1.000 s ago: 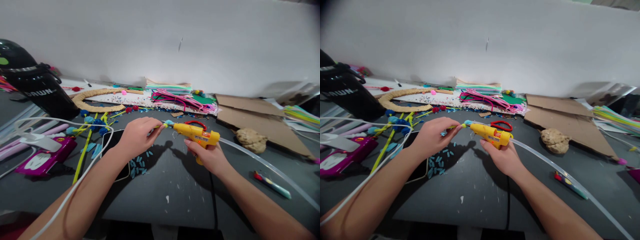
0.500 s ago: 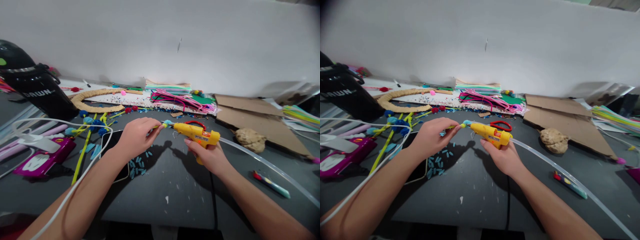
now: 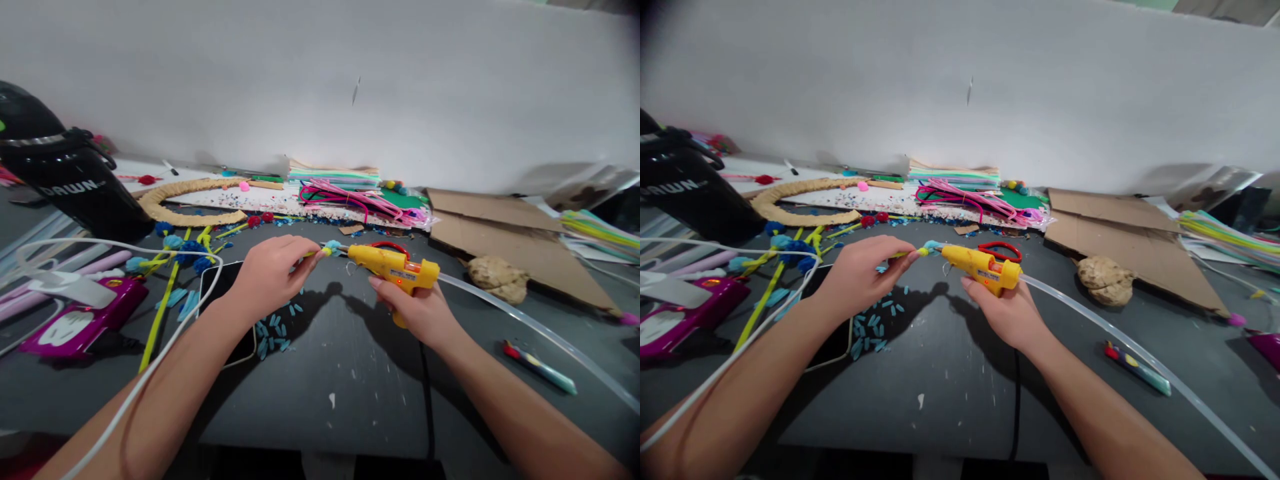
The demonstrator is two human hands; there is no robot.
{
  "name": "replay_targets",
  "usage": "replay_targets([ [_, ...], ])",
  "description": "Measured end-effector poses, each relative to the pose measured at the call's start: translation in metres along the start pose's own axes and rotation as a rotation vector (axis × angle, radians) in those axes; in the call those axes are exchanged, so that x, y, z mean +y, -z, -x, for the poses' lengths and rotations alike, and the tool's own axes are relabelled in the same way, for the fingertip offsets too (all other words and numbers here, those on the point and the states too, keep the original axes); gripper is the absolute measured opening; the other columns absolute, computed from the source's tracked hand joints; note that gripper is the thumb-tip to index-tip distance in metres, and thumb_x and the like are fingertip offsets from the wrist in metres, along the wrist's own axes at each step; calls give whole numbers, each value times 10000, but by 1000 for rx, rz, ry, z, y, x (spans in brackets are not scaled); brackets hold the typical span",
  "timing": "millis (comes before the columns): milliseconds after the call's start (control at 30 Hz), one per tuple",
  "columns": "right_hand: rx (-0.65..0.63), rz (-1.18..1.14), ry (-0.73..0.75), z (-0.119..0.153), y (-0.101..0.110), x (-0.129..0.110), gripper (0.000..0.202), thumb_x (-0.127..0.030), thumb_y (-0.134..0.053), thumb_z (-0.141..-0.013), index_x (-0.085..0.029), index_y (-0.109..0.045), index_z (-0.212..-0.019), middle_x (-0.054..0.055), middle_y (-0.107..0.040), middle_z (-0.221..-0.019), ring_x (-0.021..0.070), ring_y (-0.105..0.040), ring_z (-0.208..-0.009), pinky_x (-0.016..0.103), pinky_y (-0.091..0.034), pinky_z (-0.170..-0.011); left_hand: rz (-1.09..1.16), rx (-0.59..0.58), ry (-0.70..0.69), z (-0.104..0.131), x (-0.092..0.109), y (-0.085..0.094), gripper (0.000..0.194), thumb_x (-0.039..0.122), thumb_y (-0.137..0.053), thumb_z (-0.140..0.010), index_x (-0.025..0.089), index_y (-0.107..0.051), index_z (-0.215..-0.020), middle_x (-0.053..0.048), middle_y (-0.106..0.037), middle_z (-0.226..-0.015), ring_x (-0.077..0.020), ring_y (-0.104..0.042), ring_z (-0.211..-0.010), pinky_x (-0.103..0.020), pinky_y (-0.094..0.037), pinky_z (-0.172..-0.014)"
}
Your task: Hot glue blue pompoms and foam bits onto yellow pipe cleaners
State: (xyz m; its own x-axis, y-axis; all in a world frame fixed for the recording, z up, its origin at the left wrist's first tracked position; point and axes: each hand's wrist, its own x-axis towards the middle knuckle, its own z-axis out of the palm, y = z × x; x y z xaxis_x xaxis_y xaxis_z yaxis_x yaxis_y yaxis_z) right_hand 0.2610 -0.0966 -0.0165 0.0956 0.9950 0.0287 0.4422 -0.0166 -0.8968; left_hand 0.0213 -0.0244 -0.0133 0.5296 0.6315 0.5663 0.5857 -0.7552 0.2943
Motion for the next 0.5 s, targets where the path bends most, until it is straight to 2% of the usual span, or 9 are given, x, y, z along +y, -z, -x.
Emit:
replay_targets([
  [300, 40, 67, 12, -5, 4, 4, 313, -473, -658, -817, -193, -732, -938, 6, -665, -671, 154, -583, -581, 272, -457, -550, 57, 15, 63, 0, 1, 5, 197, 319, -530, -944, 189, -677, -966, -6, -699, -854, -121, -587, -723, -234, -413, -663],
  [500, -94, 308, 193, -19, 4, 20, 294, -437, -622, -850, -252, -740, -1046, 23, -754, -886, 227, -692, -797, 346, -533, -749, 122, 135, 163, -6, 2, 16, 196, 333, -561, -926, 187, -686, -889, 12, -693, -771, -105, -572, -645, -216, -426, -623],
])
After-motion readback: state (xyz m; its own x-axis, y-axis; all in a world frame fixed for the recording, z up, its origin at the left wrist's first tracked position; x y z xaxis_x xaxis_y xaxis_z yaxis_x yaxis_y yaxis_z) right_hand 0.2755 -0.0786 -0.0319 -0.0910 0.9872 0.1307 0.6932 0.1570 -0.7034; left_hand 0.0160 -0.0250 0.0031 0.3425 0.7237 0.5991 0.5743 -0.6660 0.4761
